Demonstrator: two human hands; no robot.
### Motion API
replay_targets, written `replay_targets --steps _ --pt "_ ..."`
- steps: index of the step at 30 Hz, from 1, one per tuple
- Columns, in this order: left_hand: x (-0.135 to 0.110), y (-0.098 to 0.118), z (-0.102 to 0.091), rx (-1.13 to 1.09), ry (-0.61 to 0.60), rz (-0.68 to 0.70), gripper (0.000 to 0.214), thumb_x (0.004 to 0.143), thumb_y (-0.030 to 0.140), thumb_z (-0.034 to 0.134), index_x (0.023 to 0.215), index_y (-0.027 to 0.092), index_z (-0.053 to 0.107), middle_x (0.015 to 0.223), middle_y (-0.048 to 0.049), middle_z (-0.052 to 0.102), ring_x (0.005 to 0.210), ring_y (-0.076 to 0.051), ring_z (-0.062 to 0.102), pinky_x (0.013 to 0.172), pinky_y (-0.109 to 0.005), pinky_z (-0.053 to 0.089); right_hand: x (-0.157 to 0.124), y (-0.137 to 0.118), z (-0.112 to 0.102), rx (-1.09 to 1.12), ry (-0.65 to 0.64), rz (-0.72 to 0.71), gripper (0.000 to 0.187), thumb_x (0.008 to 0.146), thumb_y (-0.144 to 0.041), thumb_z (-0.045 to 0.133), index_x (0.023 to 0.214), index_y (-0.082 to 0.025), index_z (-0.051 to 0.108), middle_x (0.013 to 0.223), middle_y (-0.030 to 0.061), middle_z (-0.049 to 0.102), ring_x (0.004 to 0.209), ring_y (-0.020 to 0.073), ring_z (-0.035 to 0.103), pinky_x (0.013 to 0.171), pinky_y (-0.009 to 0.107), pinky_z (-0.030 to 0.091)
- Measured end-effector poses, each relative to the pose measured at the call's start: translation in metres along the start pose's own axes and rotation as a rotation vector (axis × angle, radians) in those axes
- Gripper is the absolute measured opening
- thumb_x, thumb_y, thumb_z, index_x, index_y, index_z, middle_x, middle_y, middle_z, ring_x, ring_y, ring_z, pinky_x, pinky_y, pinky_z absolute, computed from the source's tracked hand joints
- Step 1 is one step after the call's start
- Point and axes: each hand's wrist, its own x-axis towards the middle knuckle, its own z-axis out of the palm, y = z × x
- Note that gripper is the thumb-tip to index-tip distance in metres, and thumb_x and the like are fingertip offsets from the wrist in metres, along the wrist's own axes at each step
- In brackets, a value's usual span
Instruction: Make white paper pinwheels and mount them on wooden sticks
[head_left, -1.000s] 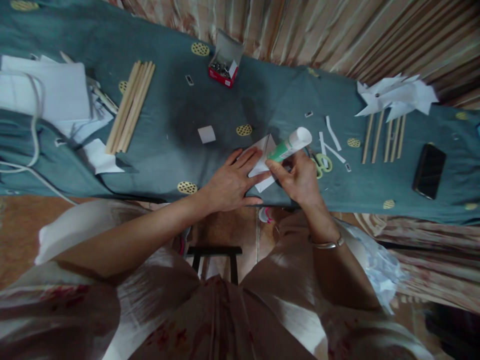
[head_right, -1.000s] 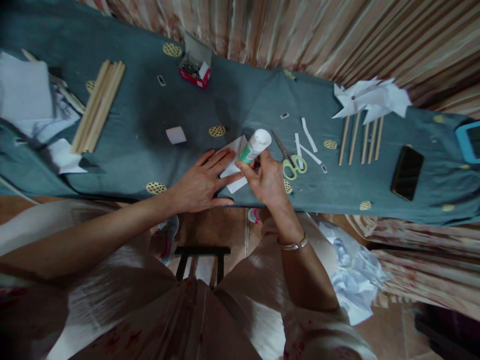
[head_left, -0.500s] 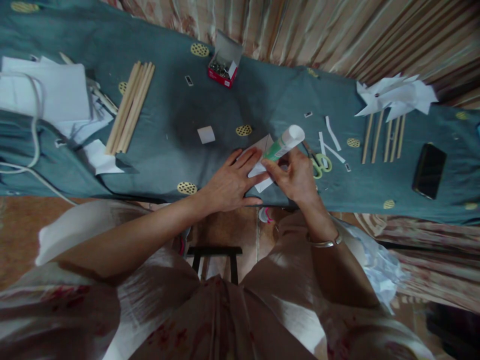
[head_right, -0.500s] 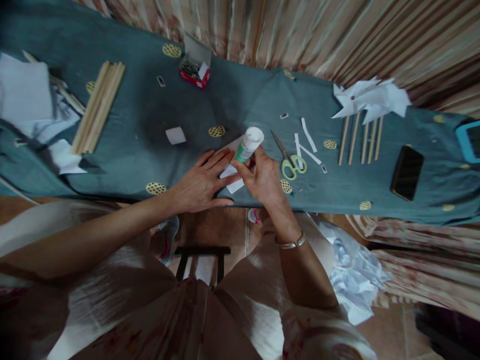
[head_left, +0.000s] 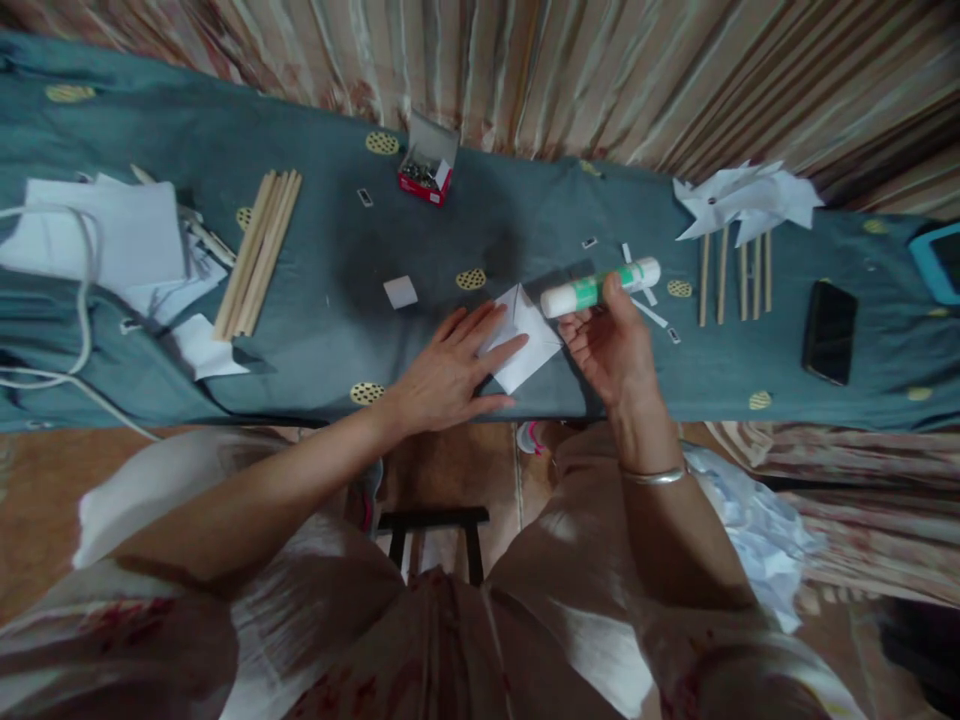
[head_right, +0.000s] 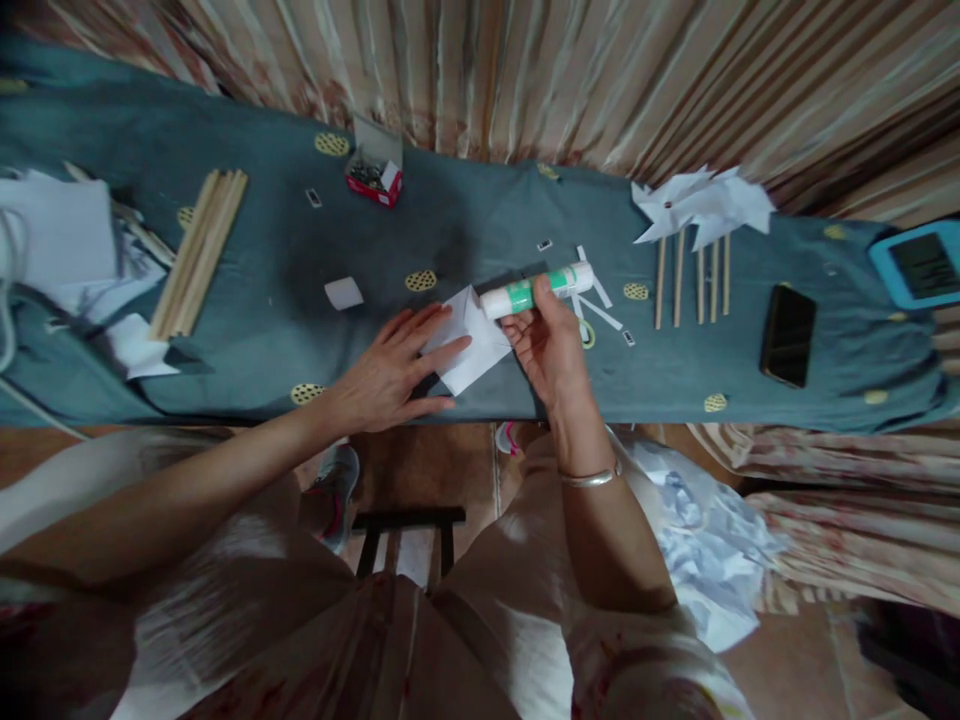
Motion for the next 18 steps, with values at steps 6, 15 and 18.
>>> replay_targets --steps 6,15,18 --pt "-0.011 -0.044 -0.039 0.127 0.225 -0.266 0.053 0.096 0.039 0.048 0.146 0.021 0.040 0.152 -0.0146 0.044 0.141 -0.033 0.040 0.115 -0.053 0.033 -0.004 -0.006 0.007 0.204 -0.016 0.105 0.042 0.083 -0.064 0.060 0.085 -0.022 0.067 0.073 -0.0002 0.070 0.057 0.0098 0.063 0.055 0.022 0.052" --pt "-0.025 -0.066 -0.047 0.006 0.187 -0.489 0.032 0.085 0.031 0.062 0.114 0.019 0.068 0.110 -0.0111 0.071 0.103 -0.028 0.066 0.093 -0.043 0.053 -0.008 -0.017 0.023 0.298 -0.008 0.175 0.037 0.076 -0.057 0.073 0.082 -0.021 0.071 0.071 -0.0010 0.072 0.053 0.0066 0.062 0.050 0.016 0.052" --pt "-0.016 -0.052 -0.045 -0.186 0.213 -0.486 0.034 0.083 0.031 0.066 0.114 0.017 0.069 0.106 -0.0093 0.073 0.093 -0.024 0.068 0.086 -0.037 0.054 -0.011 -0.018 0.030 0.364 -0.021 0.214 0.035 0.070 -0.051 0.080 0.082 -0.019 0.073 0.067 -0.0015 0.072 0.057 0.0077 0.067 0.056 0.015 0.057"
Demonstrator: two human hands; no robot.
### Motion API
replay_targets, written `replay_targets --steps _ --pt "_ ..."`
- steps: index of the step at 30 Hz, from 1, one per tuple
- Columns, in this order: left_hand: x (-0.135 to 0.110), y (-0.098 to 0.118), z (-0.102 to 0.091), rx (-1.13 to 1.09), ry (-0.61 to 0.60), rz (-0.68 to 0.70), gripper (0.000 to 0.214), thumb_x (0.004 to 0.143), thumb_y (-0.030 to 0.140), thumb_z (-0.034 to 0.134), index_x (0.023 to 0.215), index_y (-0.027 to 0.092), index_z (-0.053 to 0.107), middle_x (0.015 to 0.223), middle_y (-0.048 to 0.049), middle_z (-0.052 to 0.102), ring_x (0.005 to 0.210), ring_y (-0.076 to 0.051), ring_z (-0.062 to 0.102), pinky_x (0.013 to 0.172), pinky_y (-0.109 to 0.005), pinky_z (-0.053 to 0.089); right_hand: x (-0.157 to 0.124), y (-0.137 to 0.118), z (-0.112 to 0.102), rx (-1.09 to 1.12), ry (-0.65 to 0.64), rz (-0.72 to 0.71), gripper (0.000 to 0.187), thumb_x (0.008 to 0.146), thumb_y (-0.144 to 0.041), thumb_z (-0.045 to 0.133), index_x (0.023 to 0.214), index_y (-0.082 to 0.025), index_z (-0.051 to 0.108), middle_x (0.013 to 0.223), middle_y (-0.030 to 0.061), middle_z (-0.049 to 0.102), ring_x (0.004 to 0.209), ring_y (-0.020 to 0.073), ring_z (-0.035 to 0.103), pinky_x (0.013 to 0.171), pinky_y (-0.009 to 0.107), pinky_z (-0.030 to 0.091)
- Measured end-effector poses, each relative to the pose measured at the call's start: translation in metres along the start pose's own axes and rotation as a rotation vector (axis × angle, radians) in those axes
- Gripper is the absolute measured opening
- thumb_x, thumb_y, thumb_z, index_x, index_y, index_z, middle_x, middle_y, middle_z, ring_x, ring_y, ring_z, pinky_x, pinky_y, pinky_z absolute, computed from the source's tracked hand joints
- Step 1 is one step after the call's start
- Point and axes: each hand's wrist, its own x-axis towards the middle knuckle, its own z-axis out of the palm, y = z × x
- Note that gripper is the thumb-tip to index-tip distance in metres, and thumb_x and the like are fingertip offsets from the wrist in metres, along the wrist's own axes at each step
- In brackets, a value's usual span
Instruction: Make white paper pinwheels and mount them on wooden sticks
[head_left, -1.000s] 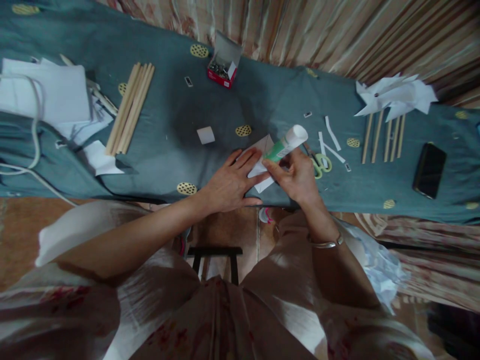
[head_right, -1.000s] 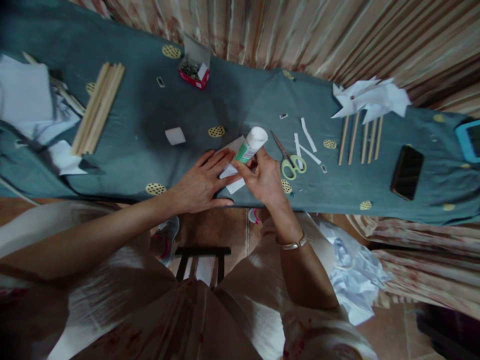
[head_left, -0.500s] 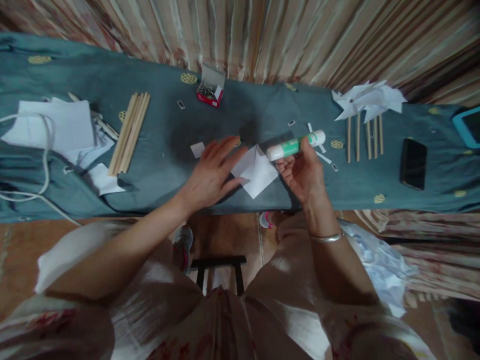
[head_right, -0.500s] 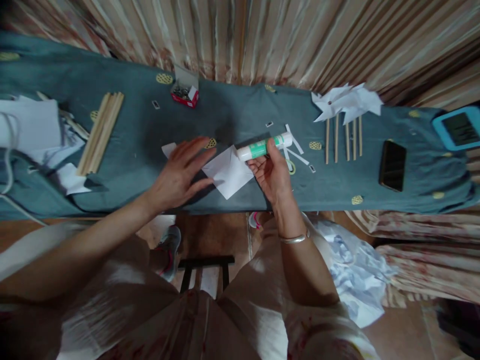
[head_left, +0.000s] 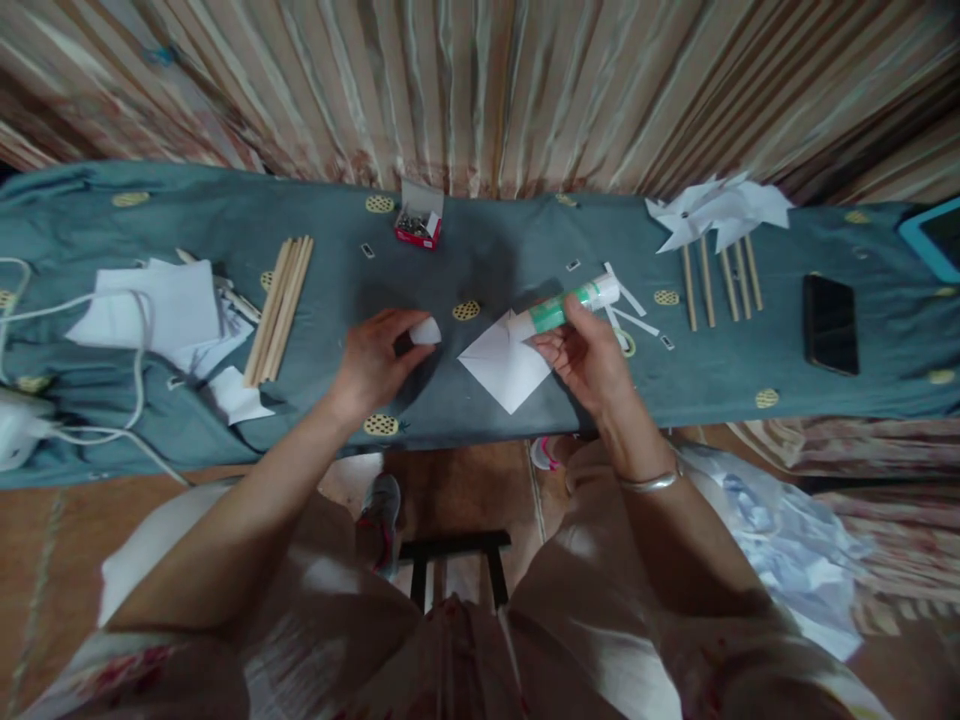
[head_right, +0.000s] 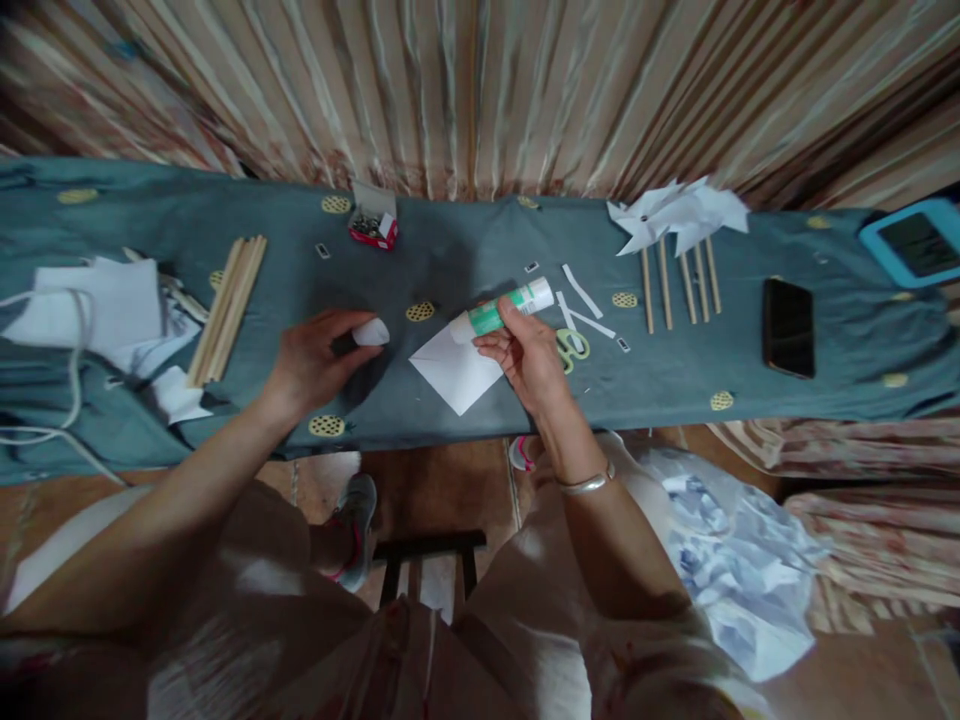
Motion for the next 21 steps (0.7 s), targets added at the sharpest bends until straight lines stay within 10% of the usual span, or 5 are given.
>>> replay_targets --steps 9,21 --pt "0.001 0.027 0.028 -0.422 -0.024 -0.034 0.035 0.079 0.027 0.073 0.112 0.017 0.071 0.109 -0.0087 0.074 0.093 -0.019 0.070 0.084 -0.031 0.056 -0.007 0.008 0.015 0.047 -0.073 0.057 0.037 0.062 -0.048 0.087 0.079 -0.017 0.073 0.063 -0.0023 0.072 0.053 0.0060 0.066 0.049 0.011 0.052" --pt "0.004 0.039 0.036 -0.457 -0.022 0.061 0.034 0.079 0.028 0.076 0.110 0.016 0.072 0.104 -0.0068 0.075 0.087 -0.018 0.070 0.080 -0.028 0.055 -0.007 0.006 0.010 0.003 -0.003 0.030 0.033 0.061 -0.045 0.088 0.066 -0.020 0.068 0.055 -0.0056 0.064 0.050 0.0051 0.060 0.048 0.014 0.049"
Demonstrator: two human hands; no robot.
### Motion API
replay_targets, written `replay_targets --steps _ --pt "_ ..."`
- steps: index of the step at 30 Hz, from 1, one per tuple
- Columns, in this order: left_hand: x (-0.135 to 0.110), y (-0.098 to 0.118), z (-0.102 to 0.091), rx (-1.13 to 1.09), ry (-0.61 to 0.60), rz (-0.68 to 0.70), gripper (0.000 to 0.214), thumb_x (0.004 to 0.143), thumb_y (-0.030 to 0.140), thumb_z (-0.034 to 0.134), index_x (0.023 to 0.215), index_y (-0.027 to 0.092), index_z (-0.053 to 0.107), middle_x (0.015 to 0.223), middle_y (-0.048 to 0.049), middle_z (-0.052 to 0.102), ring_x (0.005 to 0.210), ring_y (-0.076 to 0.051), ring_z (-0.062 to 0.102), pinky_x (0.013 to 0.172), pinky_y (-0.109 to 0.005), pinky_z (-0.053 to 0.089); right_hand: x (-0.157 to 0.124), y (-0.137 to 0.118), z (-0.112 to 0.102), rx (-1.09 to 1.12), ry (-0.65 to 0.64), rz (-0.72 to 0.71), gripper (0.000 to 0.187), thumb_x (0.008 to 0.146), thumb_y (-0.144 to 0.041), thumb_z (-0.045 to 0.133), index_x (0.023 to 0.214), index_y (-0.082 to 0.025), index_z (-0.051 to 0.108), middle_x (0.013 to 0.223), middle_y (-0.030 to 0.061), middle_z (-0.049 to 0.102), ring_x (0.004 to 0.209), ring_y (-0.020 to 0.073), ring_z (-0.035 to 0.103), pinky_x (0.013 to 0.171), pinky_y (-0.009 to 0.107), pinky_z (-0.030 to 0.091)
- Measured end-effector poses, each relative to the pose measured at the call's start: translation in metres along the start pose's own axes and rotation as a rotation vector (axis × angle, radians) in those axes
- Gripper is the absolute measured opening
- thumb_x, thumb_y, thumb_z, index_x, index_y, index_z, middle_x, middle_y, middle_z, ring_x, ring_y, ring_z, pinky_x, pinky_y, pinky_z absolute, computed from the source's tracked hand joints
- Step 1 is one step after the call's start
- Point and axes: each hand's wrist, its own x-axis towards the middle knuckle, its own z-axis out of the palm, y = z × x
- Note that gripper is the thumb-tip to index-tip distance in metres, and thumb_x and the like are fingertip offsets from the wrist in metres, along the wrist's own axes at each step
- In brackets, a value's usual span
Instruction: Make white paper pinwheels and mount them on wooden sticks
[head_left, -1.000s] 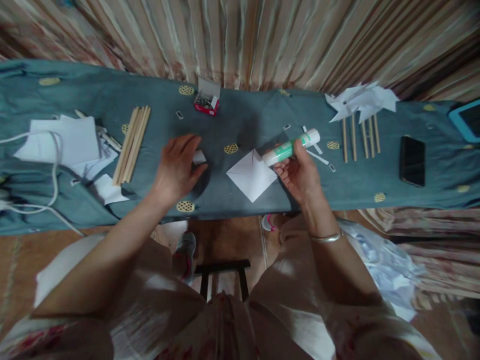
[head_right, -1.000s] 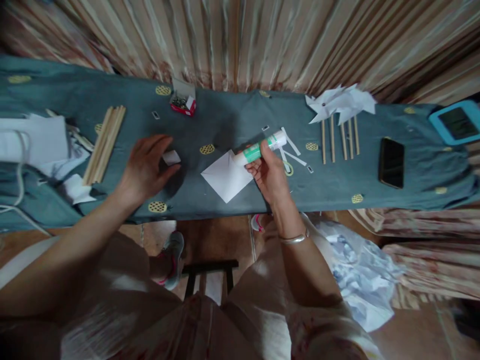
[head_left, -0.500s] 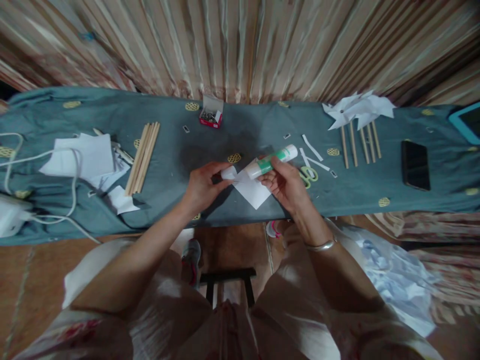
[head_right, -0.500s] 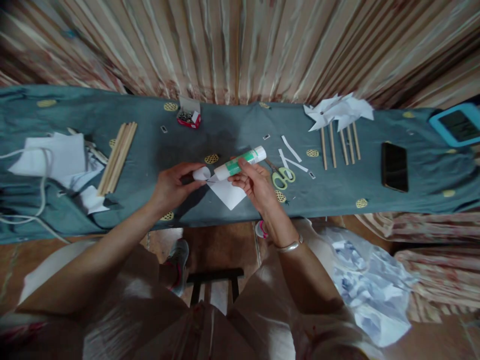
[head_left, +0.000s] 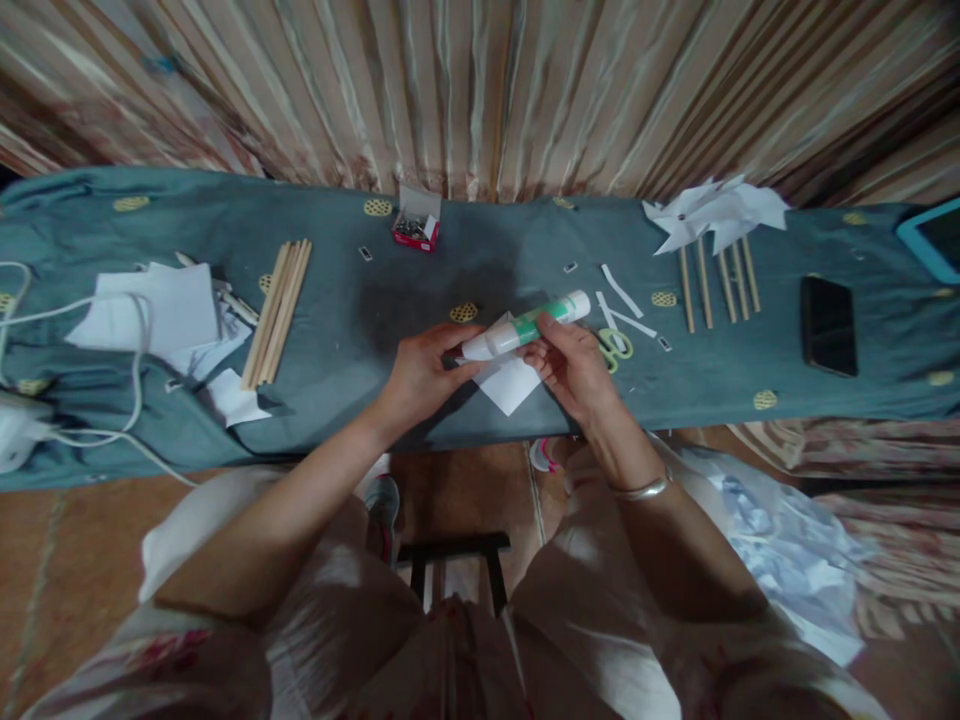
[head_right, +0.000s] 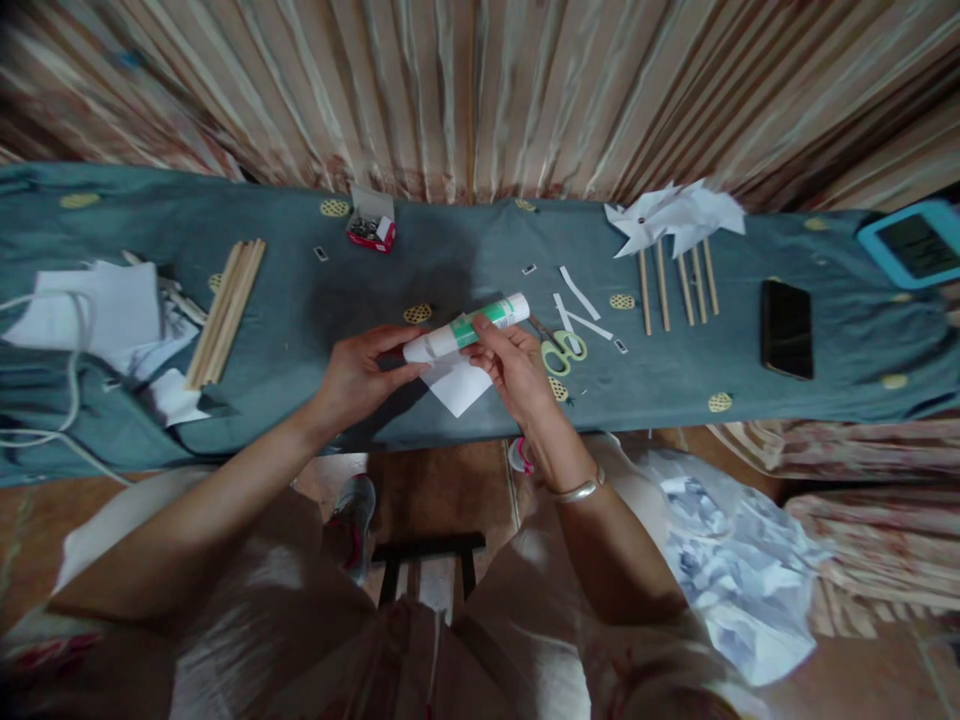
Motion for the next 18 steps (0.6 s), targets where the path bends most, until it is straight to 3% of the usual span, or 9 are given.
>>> replay_targets --steps 11,18 --pt "-0.0001 -0.0004 0.0033 -0.003 0.027 -0.018 0.038 0.080 0.037 0.077 0.112 0.017 0.073 0.106 -0.0077 0.076 0.087 -0.019 0.071 0.080 -0.029 0.056 -0.0001 0.0023 -0.0009 -0.088 0.003 -0.042 0.035 0.067 -0.047 0.085 0.063 -0.019 0.065 0.055 -0.0036 0.064 0.045 0.0053 0.054 0.042 0.018 0.043" --pt "0.0017 0.0024 0.0011 0.091 0.054 0.016 0.038 0.082 0.038 0.074 0.112 0.016 0.073 0.106 -0.0095 0.076 0.088 -0.020 0.071 0.081 -0.030 0.056 -0.0023 0.0052 0.0057 -0.094 0.016 -0.028 0.034 0.059 -0.047 0.088 0.071 -0.019 0.072 0.066 -0.0006 0.072 0.056 0.0089 0.065 0.052 0.019 0.054"
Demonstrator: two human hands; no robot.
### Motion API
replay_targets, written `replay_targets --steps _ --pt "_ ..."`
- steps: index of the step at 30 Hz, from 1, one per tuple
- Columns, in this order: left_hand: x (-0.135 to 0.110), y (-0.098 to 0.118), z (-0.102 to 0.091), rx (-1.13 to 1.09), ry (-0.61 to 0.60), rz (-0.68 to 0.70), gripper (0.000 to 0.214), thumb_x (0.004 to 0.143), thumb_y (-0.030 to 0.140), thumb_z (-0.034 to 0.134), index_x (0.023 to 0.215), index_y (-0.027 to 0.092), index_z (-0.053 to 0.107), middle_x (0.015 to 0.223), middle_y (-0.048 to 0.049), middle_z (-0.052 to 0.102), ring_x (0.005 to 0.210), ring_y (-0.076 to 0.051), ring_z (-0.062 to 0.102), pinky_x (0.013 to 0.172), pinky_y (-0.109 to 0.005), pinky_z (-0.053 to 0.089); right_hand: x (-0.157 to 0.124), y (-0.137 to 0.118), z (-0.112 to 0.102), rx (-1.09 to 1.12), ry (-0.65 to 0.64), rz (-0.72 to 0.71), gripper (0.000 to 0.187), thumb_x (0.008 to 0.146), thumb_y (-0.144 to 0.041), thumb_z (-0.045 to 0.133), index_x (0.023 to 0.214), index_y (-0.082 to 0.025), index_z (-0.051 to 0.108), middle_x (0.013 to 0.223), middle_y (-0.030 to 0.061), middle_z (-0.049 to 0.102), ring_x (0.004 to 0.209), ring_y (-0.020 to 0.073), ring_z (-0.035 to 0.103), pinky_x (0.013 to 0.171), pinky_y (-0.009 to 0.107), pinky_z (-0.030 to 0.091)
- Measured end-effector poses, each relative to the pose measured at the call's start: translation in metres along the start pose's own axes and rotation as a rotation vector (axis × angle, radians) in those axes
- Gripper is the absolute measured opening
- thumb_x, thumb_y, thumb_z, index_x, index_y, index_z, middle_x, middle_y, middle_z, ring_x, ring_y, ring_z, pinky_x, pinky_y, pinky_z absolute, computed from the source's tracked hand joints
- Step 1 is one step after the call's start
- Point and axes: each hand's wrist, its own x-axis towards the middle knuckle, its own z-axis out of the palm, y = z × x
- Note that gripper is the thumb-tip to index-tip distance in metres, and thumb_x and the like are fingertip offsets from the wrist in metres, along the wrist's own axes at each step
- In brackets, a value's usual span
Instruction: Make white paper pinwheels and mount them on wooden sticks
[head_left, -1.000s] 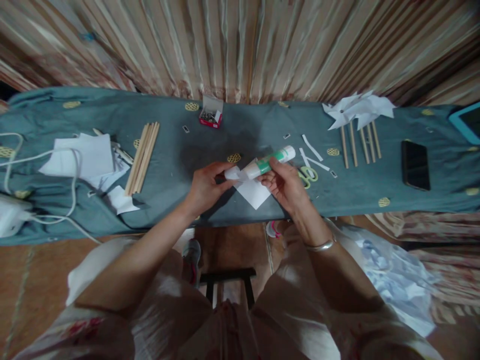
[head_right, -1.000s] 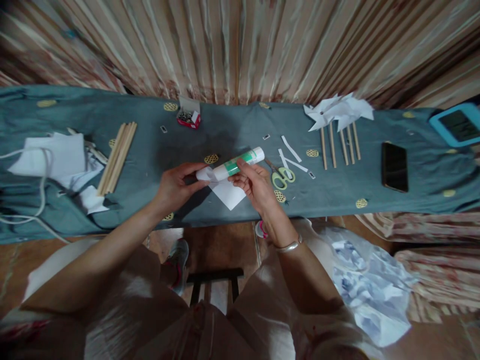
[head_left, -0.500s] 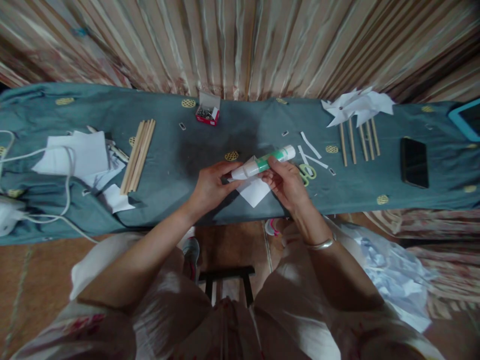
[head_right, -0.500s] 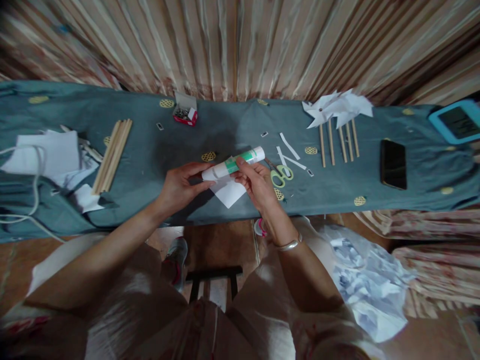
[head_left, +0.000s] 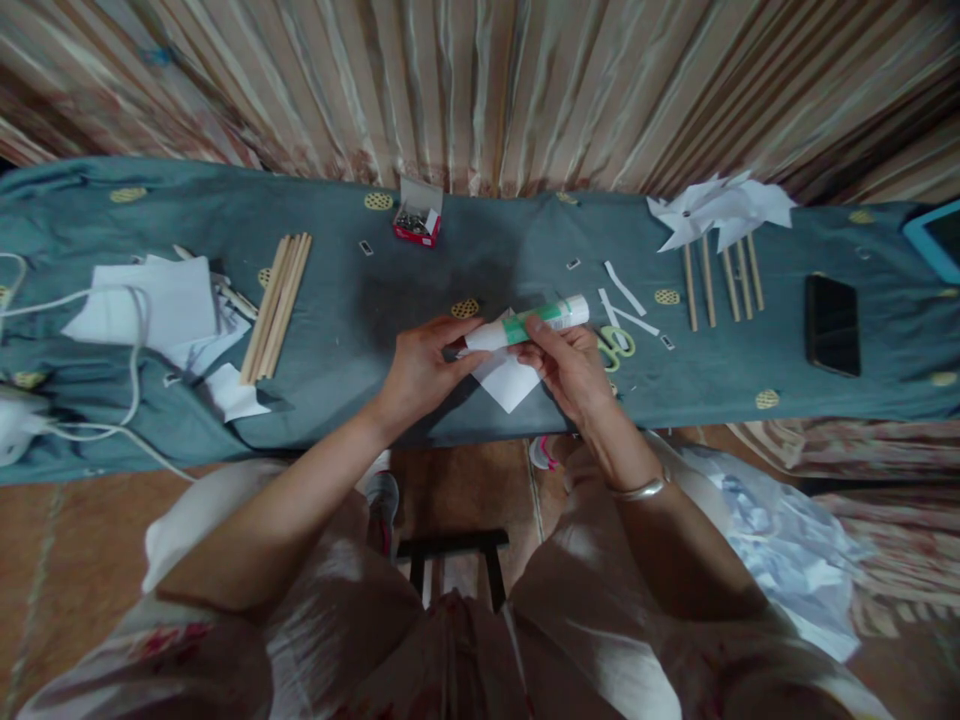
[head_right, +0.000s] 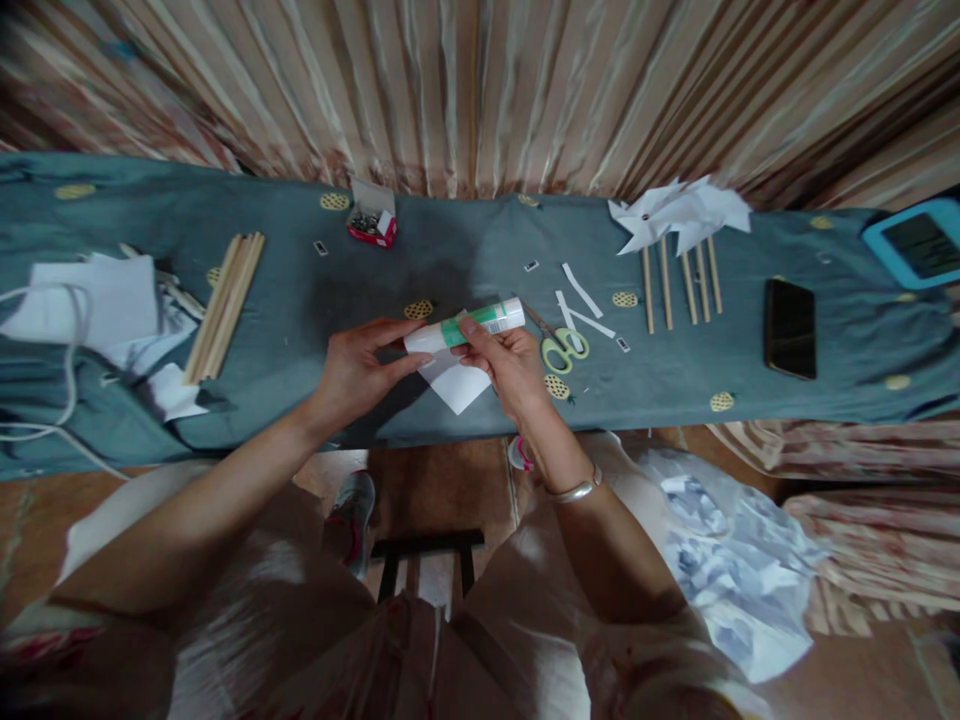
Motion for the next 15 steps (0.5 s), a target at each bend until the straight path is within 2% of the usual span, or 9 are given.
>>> replay_targets --steps 3,8,15 --pt "0.001 0.001 -0.001 0.038 -0.006 0.007 0.038 0.083 0.042 0.072 0.111 0.017 0.073 0.106 -0.0088 0.076 0.089 -0.021 0.071 0.081 -0.031 0.056 0.000 0.003 0.004 0.007 -0.006 0.002 0.036 0.057 -0.047 0.088 0.073 -0.019 0.073 0.069 -0.0004 0.074 0.057 0.0088 0.066 0.053 0.019 0.055" --pt "0.000 0.000 -0.005 0.046 -0.018 0.013 0.040 0.084 0.047 0.070 0.110 0.017 0.074 0.105 -0.0092 0.076 0.091 -0.022 0.071 0.081 -0.031 0.055 0.002 0.005 0.009 0.019 -0.030 0.026 0.036 0.055 -0.047 0.089 0.067 -0.018 0.071 0.059 -0.0020 0.069 0.050 0.0069 0.061 0.047 0.016 0.050" --pt "0.001 0.006 -0.009 0.054 0.010 0.002 0.036 0.083 0.045 0.071 0.106 0.017 0.075 0.104 -0.0078 0.077 0.090 -0.021 0.071 0.081 -0.030 0.054 0.003 0.009 0.020 0.021 -0.061 0.027 0.040 0.052 -0.048 0.090 0.070 -0.017 0.072 0.061 -0.0017 0.070 0.051 0.0070 0.060 0.047 0.017 0.048"
